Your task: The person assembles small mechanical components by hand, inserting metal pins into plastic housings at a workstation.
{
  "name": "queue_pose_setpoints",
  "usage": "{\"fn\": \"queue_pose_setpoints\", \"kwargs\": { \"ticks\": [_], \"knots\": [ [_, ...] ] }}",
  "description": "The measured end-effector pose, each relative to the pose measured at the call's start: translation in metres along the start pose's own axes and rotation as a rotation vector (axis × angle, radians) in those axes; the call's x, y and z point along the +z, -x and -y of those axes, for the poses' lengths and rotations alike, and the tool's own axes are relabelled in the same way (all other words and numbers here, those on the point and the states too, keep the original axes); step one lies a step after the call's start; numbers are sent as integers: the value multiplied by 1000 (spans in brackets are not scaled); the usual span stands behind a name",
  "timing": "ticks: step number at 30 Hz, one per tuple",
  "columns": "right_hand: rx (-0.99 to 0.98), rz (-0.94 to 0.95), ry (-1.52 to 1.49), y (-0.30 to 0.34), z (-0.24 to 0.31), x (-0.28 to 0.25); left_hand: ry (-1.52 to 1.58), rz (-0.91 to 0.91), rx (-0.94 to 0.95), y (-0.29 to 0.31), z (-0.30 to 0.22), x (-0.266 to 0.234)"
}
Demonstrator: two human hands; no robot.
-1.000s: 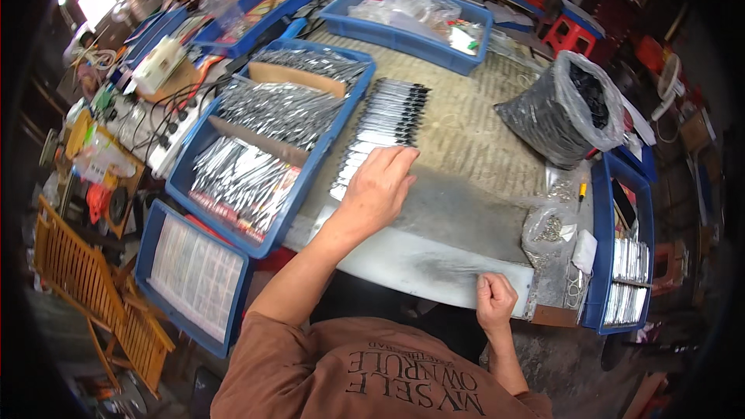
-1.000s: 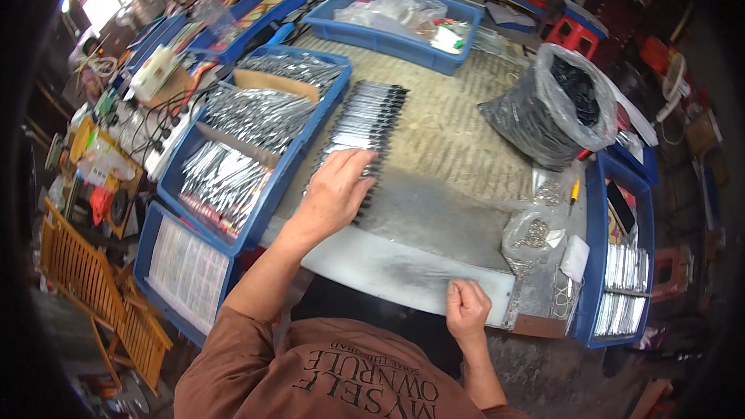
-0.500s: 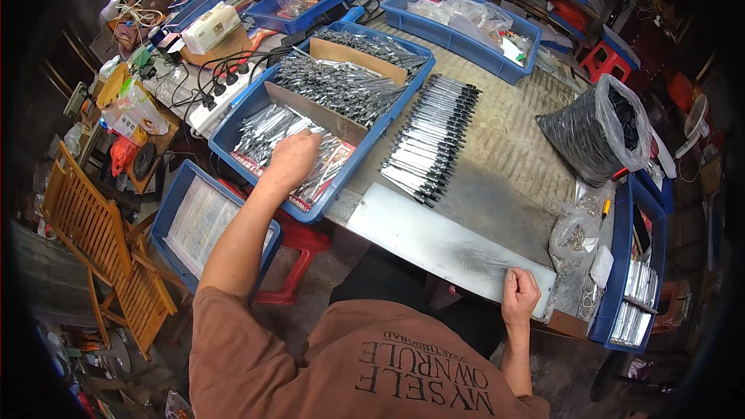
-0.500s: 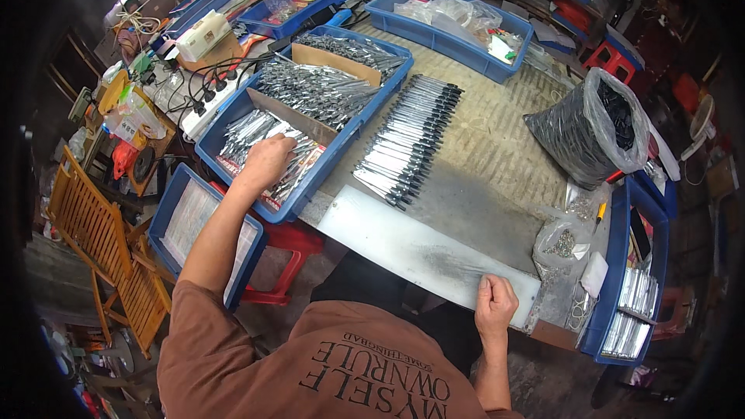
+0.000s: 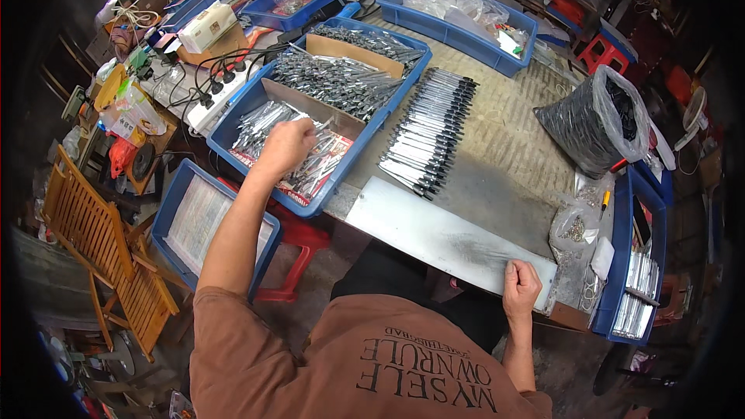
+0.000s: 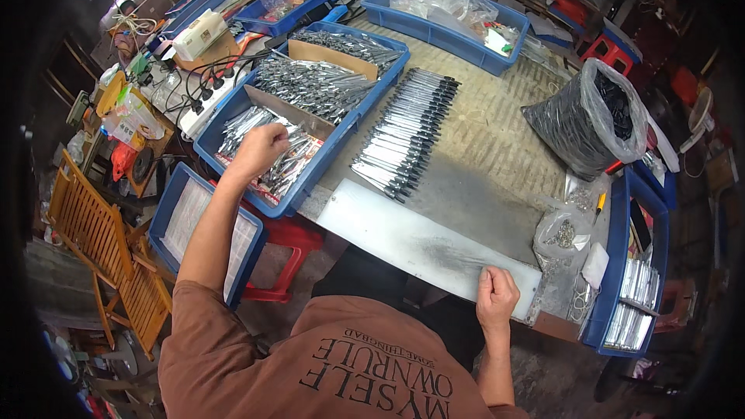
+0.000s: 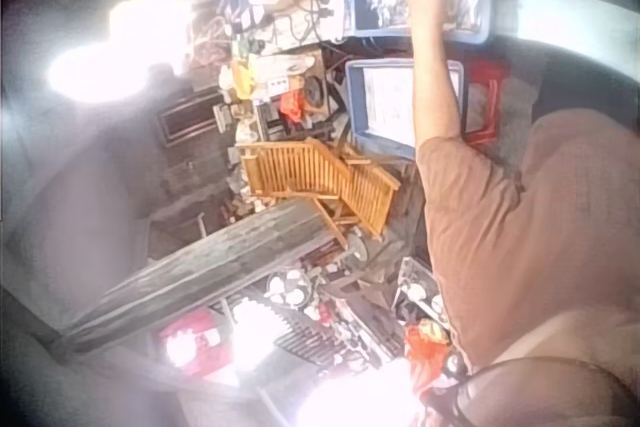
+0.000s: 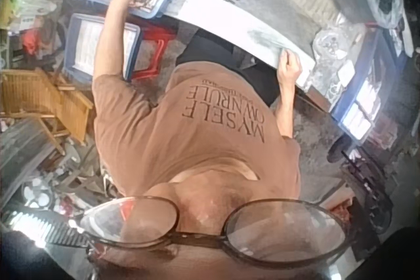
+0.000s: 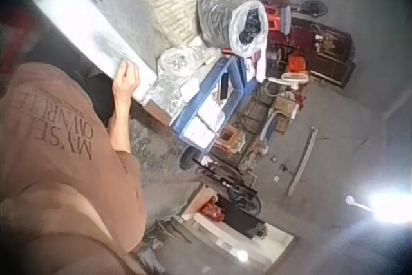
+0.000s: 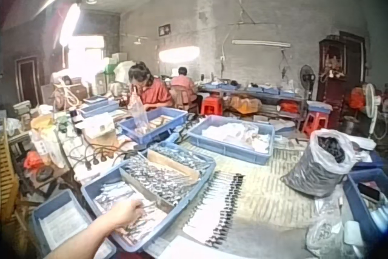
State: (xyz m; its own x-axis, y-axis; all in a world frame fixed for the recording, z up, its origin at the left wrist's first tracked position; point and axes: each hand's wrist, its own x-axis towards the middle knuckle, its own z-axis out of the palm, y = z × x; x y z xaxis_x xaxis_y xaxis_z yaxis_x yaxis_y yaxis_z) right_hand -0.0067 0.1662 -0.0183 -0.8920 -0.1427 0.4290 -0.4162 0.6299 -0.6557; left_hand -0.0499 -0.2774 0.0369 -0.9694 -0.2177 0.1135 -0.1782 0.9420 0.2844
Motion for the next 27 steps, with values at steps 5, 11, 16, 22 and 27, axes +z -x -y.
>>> {"fn": "queue_pose_setpoints", "kwargs": {
  "ticks": [5,11,16,22,27],
  "knots": [
    [63,54,-33,0,-1,-5,755,19,-11,17,-48,-22],
    [74,81,-109,-10,18,-8,1417,318,60,41,-109,-2],
    [139,174,-351,-16,41,-2,1495,460,56,58,-160,25],
    [81,360,-492,-14,50,3,1529,566,74,89,-207,61],
    [132,319,-599,-1,45,5,1668,497,51,106,-220,79]
  ]
}}
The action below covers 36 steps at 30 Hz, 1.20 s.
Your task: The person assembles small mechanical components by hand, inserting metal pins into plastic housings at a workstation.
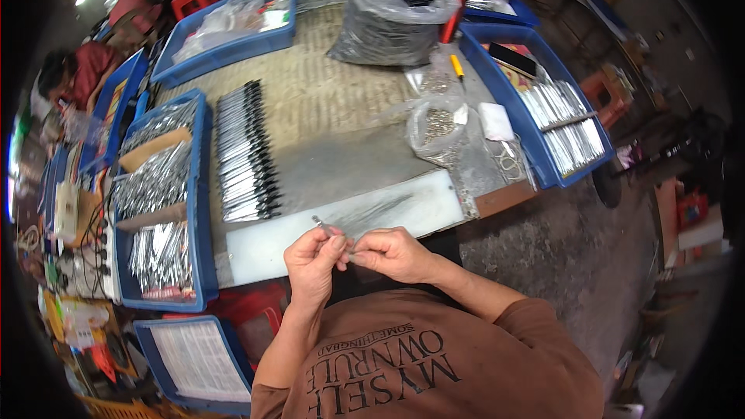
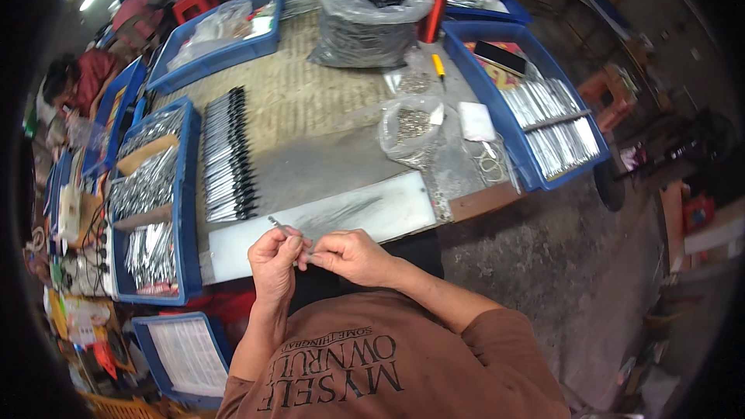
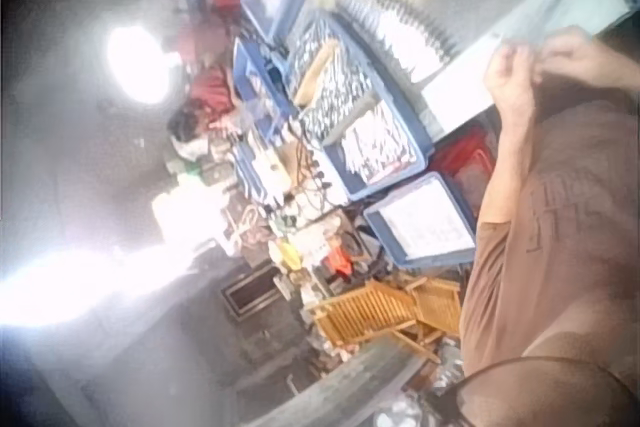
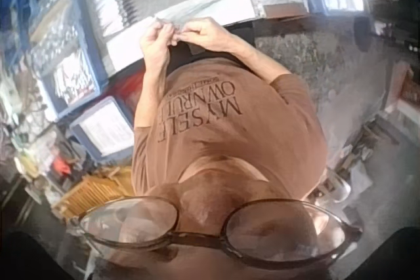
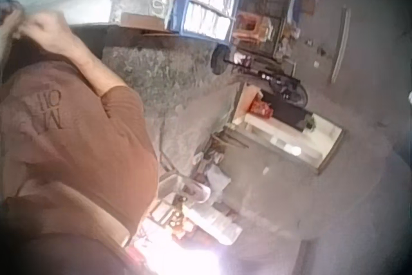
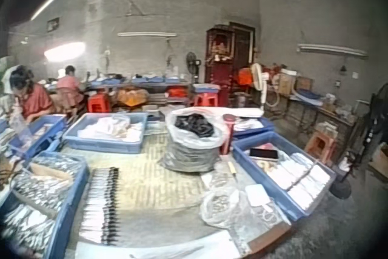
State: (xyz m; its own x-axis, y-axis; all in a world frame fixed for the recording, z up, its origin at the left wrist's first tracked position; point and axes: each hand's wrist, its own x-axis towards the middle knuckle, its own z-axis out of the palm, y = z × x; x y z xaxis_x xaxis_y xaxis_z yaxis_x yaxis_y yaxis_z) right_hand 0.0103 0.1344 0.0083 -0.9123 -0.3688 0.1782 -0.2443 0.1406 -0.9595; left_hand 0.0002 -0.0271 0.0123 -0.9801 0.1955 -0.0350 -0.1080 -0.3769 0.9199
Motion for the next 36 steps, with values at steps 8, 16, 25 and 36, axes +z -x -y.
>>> {"fn": "queue_pose_setpoints", "kwargs": {
  "ticks": [8,16,25,36],
  "knots": [
    [-44,-92,164,16,4,-24,68,-3,-54,-6,7,11],
    [128,-788,637,22,17,-204,-32,-103,39,-8,1,-22],
    [695,-449,1289,8,-22,-331,-102,-62,8,-11,5,-17],
    [893,-216,1195,-1,-15,-341,-104,-91,-32,-7,4,-19]
  ]
}}
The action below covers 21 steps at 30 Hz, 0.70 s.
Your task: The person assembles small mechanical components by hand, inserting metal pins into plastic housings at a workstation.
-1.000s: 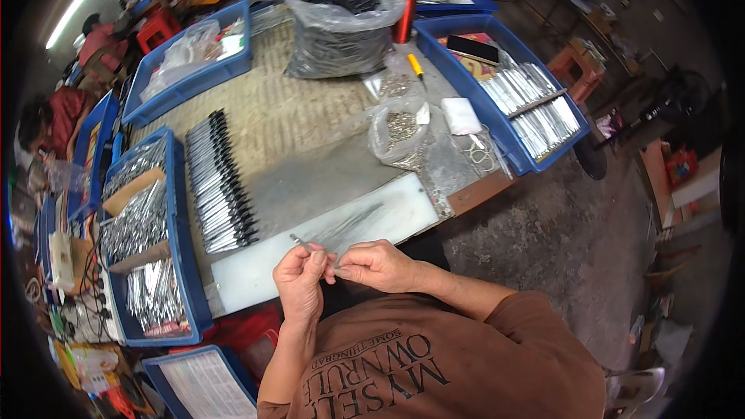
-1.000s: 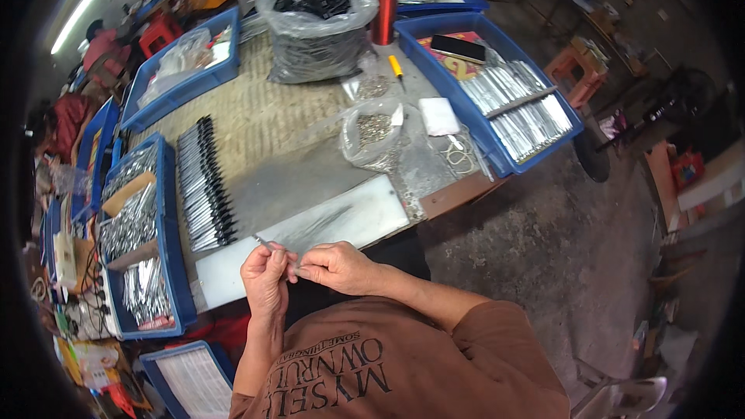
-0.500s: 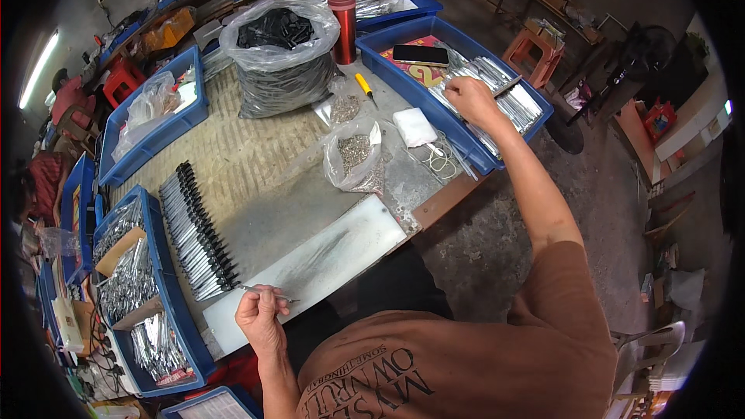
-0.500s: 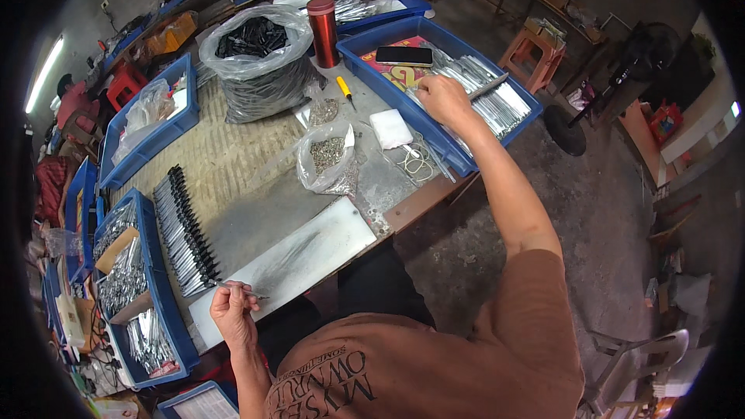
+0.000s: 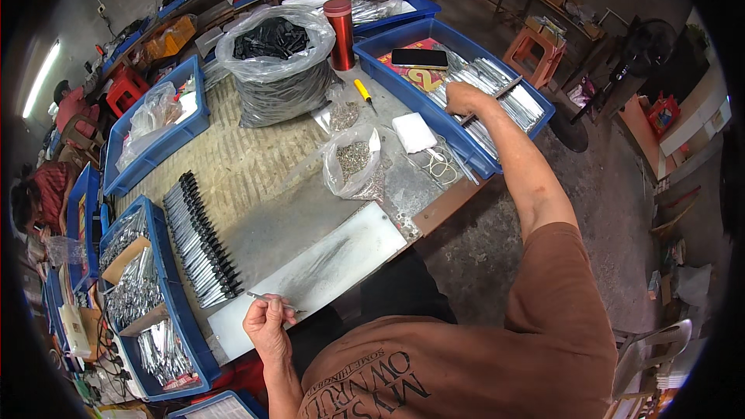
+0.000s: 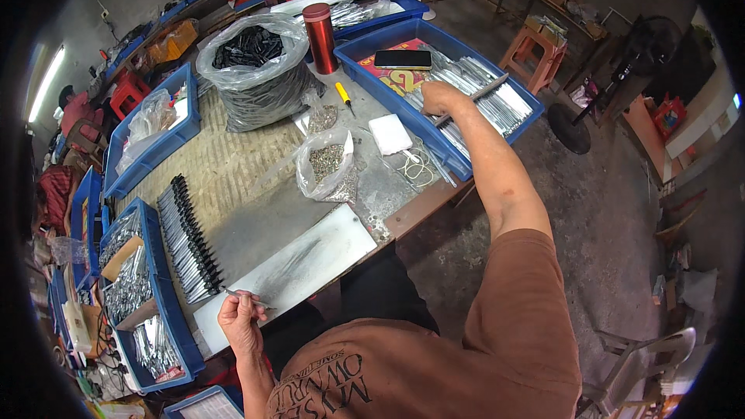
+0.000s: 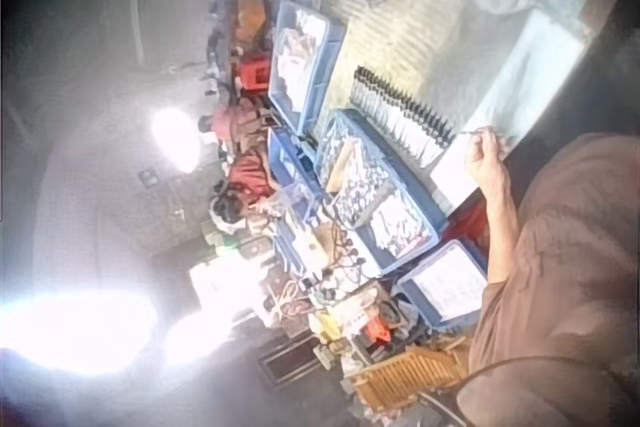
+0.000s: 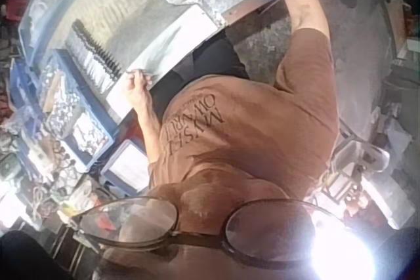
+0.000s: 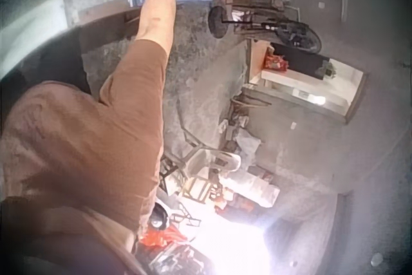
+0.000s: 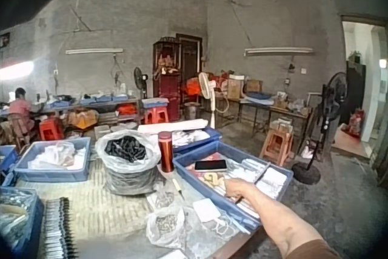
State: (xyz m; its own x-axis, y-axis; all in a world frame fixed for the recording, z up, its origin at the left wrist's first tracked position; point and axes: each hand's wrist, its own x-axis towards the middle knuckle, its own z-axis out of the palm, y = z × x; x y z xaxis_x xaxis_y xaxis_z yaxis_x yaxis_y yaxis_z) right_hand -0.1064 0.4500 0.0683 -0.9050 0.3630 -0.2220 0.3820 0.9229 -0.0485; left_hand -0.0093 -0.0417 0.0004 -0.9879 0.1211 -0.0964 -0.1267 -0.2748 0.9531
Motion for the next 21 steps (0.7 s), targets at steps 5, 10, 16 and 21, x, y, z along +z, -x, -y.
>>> {"fn": "queue_pose_setpoints", "kwargs": {
  "ticks": [5,10,16,21],
  "knots": [
    [-5,3,-62,-5,-6,3,-3,6,-8,0,1,0],
    [-62,-160,-72,-6,-21,10,-15,14,5,1,2,-4],
    [-172,-312,-351,20,0,-13,6,30,10,1,-3,3],
    [-373,-208,-681,66,59,-3,29,55,-22,-2,-9,15]
  ]
}}
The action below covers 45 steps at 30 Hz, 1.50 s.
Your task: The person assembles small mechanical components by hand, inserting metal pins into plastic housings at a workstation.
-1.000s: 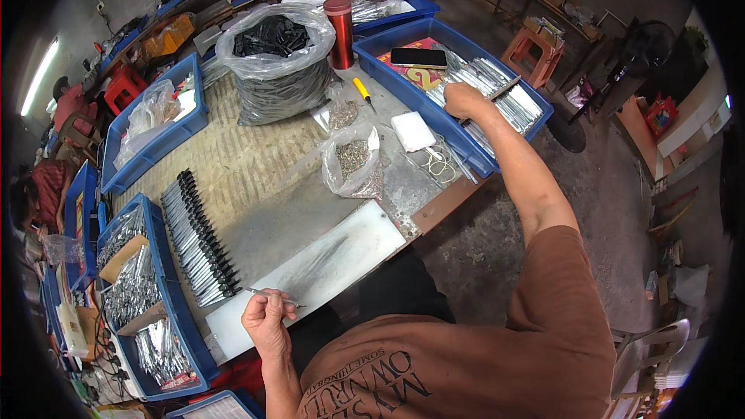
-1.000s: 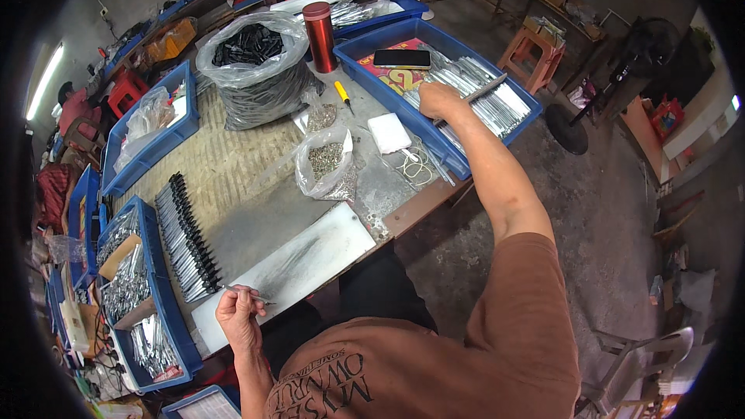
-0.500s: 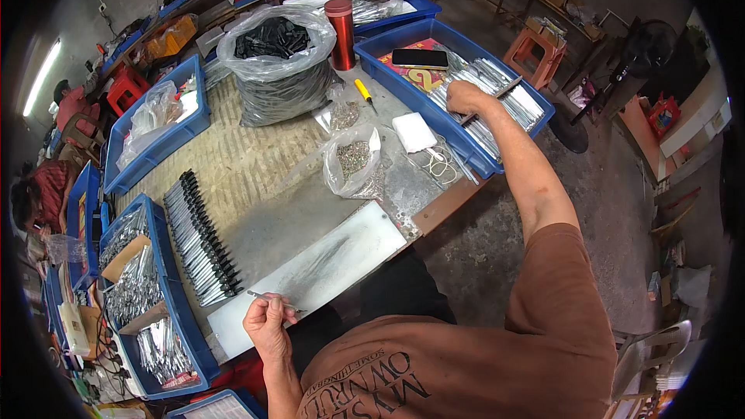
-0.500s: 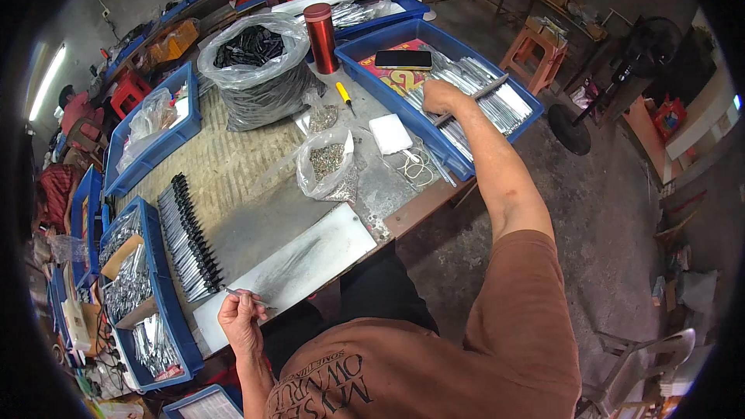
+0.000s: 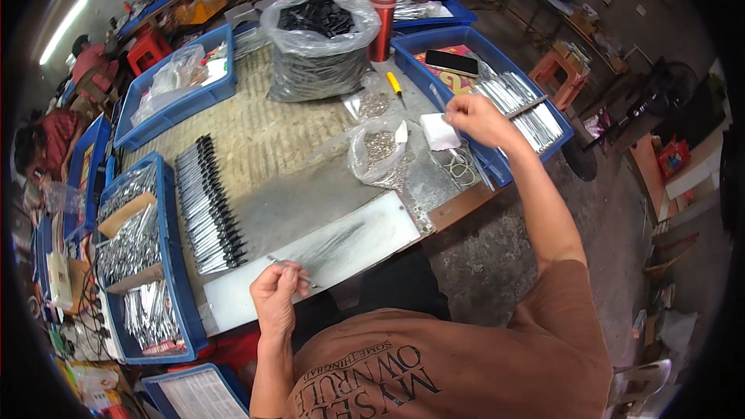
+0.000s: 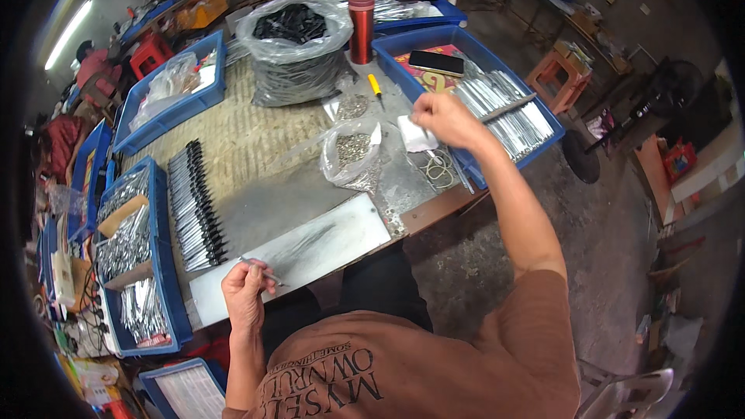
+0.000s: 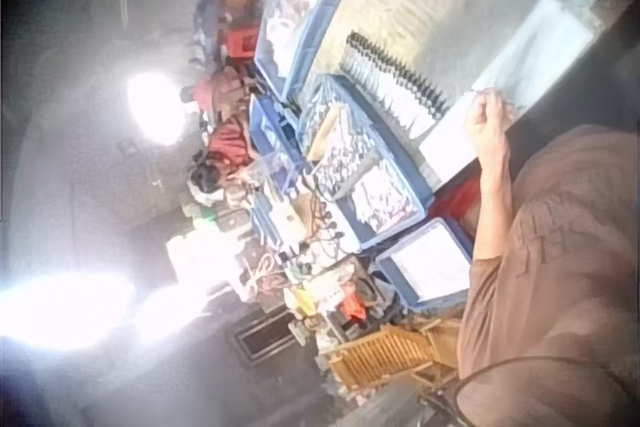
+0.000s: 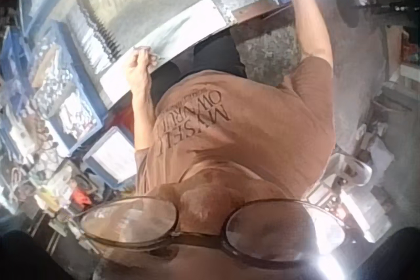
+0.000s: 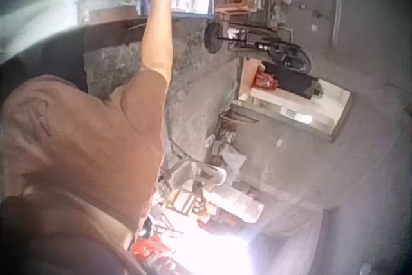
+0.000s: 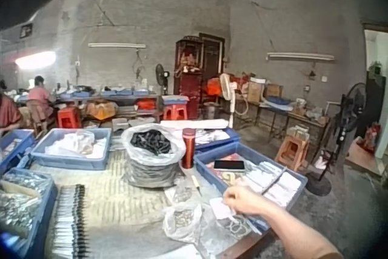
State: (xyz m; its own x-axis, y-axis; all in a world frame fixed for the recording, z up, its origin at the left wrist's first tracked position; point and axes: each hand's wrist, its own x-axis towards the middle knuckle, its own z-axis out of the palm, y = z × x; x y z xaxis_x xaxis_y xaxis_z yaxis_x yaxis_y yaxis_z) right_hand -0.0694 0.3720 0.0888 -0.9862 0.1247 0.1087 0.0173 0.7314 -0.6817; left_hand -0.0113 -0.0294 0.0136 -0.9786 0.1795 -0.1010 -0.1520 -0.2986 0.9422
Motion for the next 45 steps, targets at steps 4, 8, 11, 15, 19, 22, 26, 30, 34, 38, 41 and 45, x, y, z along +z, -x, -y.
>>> {"fn": "queue_pose_setpoints", "kwargs": {
  "ticks": [4,8,11,15,19,22,26,30,34,38,41,45],
  "knots": [
    [-48,143,-303,40,51,52,-118,70,12,-5,-5,10],
    [-72,241,-579,74,73,107,-77,154,38,-13,-4,29],
    [-76,324,-557,92,95,130,-9,138,19,-13,-2,36],
    [-42,339,-681,109,101,158,43,132,-25,-12,9,35],
    [-53,329,-686,116,103,171,54,156,-33,-10,16,32],
    [-54,322,-699,117,105,174,53,175,-33,-9,19,30],
    [-40,313,-686,119,108,174,68,206,-45,-8,20,28],
    [-47,307,-645,120,108,175,40,169,-79,-6,16,29],
    [-56,294,-637,121,108,175,33,198,-88,-6,14,29],
    [-66,289,-620,121,109,176,24,197,-90,-7,16,28],
    [-65,290,-580,121,109,175,29,199,-89,-6,17,27],
    [-87,265,-555,122,109,176,9,211,-96,-7,18,27]
  ]
}}
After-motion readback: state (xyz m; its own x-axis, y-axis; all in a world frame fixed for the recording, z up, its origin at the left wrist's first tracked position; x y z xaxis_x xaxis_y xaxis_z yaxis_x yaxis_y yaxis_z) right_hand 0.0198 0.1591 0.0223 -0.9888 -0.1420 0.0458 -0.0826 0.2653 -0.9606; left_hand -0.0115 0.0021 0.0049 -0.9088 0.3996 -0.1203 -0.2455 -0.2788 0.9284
